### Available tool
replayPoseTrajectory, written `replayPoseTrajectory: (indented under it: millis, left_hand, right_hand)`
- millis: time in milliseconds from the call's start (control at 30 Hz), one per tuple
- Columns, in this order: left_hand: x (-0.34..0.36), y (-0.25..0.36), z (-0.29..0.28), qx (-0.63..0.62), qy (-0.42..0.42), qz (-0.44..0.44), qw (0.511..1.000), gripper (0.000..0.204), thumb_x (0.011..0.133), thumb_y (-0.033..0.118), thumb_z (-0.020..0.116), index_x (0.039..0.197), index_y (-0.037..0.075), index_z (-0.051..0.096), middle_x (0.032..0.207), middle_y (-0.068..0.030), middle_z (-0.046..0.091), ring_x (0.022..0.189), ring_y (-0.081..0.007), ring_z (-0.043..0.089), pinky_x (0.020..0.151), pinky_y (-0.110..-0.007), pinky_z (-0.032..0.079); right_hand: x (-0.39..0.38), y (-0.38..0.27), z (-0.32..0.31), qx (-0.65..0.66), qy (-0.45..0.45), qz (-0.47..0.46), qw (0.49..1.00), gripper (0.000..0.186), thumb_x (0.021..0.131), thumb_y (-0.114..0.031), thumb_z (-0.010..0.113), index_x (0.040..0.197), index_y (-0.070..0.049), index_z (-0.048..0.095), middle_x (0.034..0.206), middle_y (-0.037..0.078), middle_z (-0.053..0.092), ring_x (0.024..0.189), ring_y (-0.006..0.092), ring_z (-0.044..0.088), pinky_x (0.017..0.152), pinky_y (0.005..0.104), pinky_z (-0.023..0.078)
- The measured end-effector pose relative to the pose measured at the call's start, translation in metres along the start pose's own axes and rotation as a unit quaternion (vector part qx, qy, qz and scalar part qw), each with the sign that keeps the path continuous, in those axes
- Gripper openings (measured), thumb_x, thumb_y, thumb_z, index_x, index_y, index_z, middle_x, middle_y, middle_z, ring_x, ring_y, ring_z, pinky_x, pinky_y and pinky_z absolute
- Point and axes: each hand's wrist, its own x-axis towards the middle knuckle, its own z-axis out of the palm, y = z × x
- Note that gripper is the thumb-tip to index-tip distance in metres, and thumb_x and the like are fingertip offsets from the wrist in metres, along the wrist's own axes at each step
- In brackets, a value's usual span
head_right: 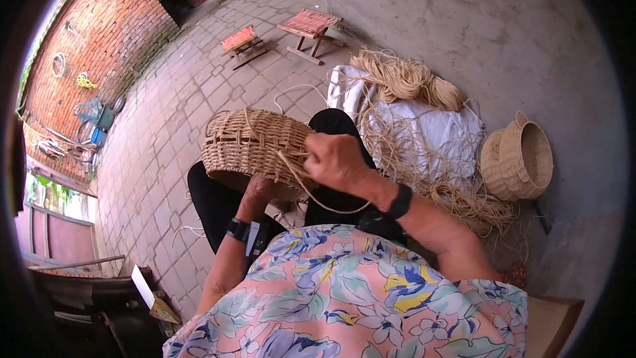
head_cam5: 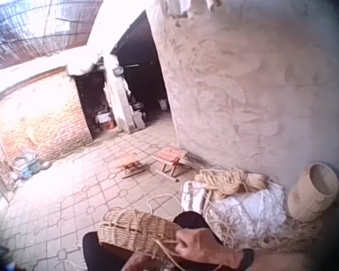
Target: Weaving a wicker basket by hand using strips of straw or similar natural material.
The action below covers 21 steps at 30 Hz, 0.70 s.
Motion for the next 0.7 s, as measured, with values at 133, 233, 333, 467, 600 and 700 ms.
replayPoseTrajectory:
  millis: [133, 233, 333, 467, 600, 700]
  left_hand:
    - [-0.002, 0.004, 0.003, 0.052, 0.004, 0.025, 0.998, 0.051, 0.070, 0.028, 0.066, 0.116, 0.008, 0.060, 0.121, -0.0156, 0.058, 0.115, -0.0329, 0.051, 0.100, -0.040, 0.039]
    - [0.013, 0.015, 0.006, 0.095, 0.025, 0.064, 0.993, 0.051, 0.071, 0.029, 0.064, 0.117, 0.008, 0.059, 0.122, -0.0151, 0.058, 0.117, -0.0327, 0.049, 0.101, -0.040, 0.038]
    - [-0.001, -0.002, 0.007, 0.060, 0.037, 0.042, 0.997, 0.051, 0.071, 0.028, 0.066, 0.117, 0.007, 0.058, 0.120, -0.0148, 0.058, 0.115, -0.0323, 0.051, 0.100, -0.040, 0.038]
    - [0.000, 0.003, 0.002, 0.004, 0.034, 0.012, 0.999, 0.048, 0.072, 0.024, 0.066, 0.117, 0.007, 0.058, 0.119, -0.0142, 0.059, 0.113, -0.0320, 0.052, 0.098, -0.039, 0.039]
    - [-0.002, 0.018, 0.000, -0.023, 0.043, -0.003, 0.999, 0.042, 0.076, 0.016, 0.065, 0.116, 0.006, 0.058, 0.116, -0.0129, 0.060, 0.110, -0.0308, 0.053, 0.096, -0.038, 0.040]
    - [0.000, 0.025, 0.000, -0.060, 0.048, -0.023, 0.997, 0.041, 0.078, 0.015, 0.065, 0.117, 0.006, 0.057, 0.115, -0.0113, 0.061, 0.109, -0.0288, 0.053, 0.095, -0.037, 0.041]
  right_hand:
    - [-0.048, 0.112, -0.026, -0.110, -0.134, 0.227, 0.958, 0.020, 0.065, -0.025, 0.063, 0.071, -0.006, 0.062, 0.066, 0.020, 0.060, 0.064, 0.0391, 0.060, 0.057, 0.0467, 0.047]
    - [-0.148, 0.260, -0.084, -0.286, -0.280, 0.381, 0.834, 0.031, 0.067, -0.025, 0.062, 0.079, 0.003, 0.068, 0.082, 0.025, 0.065, 0.081, 0.0383, 0.065, 0.071, 0.0465, 0.051]
    - [-0.181, 0.241, -0.119, -0.371, -0.247, 0.411, 0.795, 0.033, 0.071, -0.028, 0.065, 0.086, 0.001, 0.070, 0.087, 0.023, 0.066, 0.084, 0.0381, 0.065, 0.075, 0.0441, 0.052]
    - [-0.181, 0.246, -0.096, -0.357, -0.201, 0.344, 0.845, 0.019, 0.070, -0.013, 0.060, 0.081, 0.002, 0.066, 0.083, 0.025, 0.064, 0.082, 0.0404, 0.063, 0.072, 0.0476, 0.050]
    - [-0.050, 0.122, -0.028, 0.032, -0.025, 0.145, 0.989, 0.020, 0.079, -0.019, 0.064, 0.078, -0.001, 0.055, 0.068, 0.013, 0.057, 0.060, 0.0254, 0.054, 0.055, 0.0362, 0.043]
    - [-0.015, 0.026, -0.018, 0.214, -0.111, 0.135, 0.961, 0.017, 0.087, -0.017, 0.060, 0.084, 0.000, 0.057, 0.068, 0.006, 0.058, 0.063, 0.0151, 0.054, 0.059, 0.0291, 0.044]
